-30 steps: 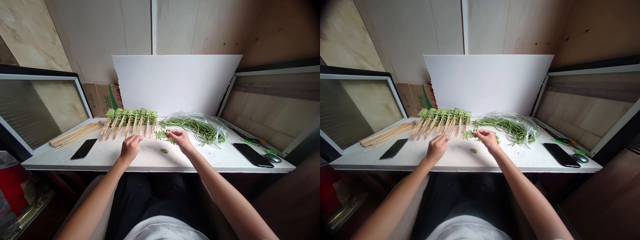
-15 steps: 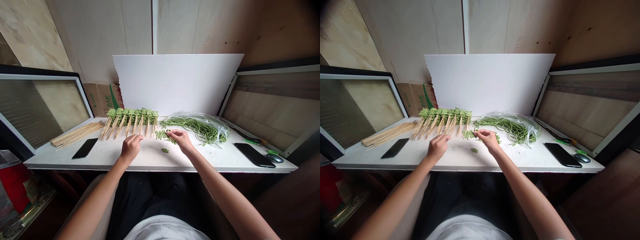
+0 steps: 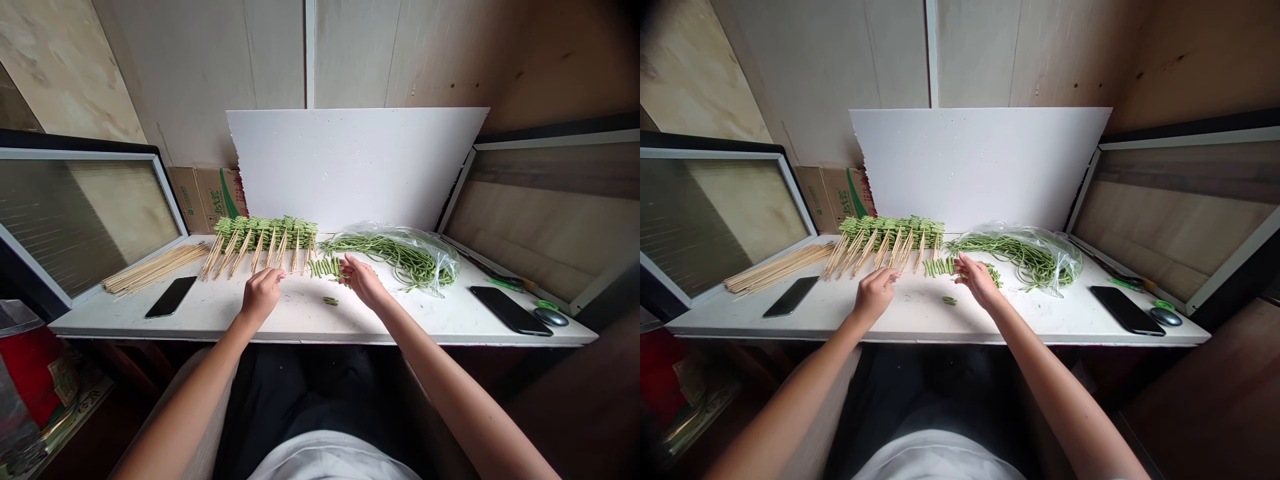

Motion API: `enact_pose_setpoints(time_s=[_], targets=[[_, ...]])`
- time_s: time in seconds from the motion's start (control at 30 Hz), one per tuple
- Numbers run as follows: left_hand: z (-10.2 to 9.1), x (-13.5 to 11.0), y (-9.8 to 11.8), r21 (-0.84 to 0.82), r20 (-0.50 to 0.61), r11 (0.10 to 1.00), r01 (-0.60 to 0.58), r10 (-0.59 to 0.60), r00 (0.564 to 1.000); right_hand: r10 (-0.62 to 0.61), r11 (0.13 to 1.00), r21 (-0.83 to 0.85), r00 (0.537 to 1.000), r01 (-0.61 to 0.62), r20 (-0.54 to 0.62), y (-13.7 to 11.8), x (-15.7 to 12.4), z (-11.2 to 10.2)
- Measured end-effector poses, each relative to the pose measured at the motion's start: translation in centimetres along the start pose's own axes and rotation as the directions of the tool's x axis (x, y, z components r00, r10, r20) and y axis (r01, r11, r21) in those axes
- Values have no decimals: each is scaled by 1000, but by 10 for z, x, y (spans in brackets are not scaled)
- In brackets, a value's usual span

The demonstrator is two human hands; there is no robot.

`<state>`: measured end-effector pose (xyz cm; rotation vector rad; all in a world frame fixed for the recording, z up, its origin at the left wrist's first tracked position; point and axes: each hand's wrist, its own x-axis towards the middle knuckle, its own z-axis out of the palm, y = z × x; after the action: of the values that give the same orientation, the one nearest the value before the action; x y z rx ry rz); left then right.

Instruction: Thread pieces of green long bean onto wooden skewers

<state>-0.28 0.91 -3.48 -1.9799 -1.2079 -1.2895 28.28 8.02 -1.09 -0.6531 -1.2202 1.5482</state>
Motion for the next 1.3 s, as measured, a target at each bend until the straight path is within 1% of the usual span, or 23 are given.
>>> enact_pose_setpoints(time_s=[0.07,0.2,0.3,0.43,0.6,0.7,0.93,1.03,1.3], targets=[[0,0,0,-16,-13,1000,2,-2,1000,3,1000,2,1000,-3,13,0,0,-1],[1,0,0,-37,-42,999,19,-20,999,-12,999,-36,997,15,77,0,-1,-2],[1,1,-1,-40,-40,998,48,-49,998,-45,996,-66,995,51,85,0,-2,-2],[2,0,-1,-60,-44,994,90,-93,995,-82,994,-57,990,89,112,0,-4,-2],[3,-1,-3,-64,-49,994,93,-96,994,-91,992,-79,986,103,139,-1,-5,0],[3,-1,-2,-69,-41,994,80,-83,996,-93,991,-89,987,105,130,0,-5,0],[3,-1,-1,-70,-25,996,54,-56,998,-86,991,-98,994,92,64,2,-2,-1],[4,-2,-2,-70,-14,996,62,-63,998,-85,992,-86,993,92,77,2,-2,-1],[2,0,1,-88,-34,996,35,-38,999,-85,992,-88,993,92,77,4,0,-5]])
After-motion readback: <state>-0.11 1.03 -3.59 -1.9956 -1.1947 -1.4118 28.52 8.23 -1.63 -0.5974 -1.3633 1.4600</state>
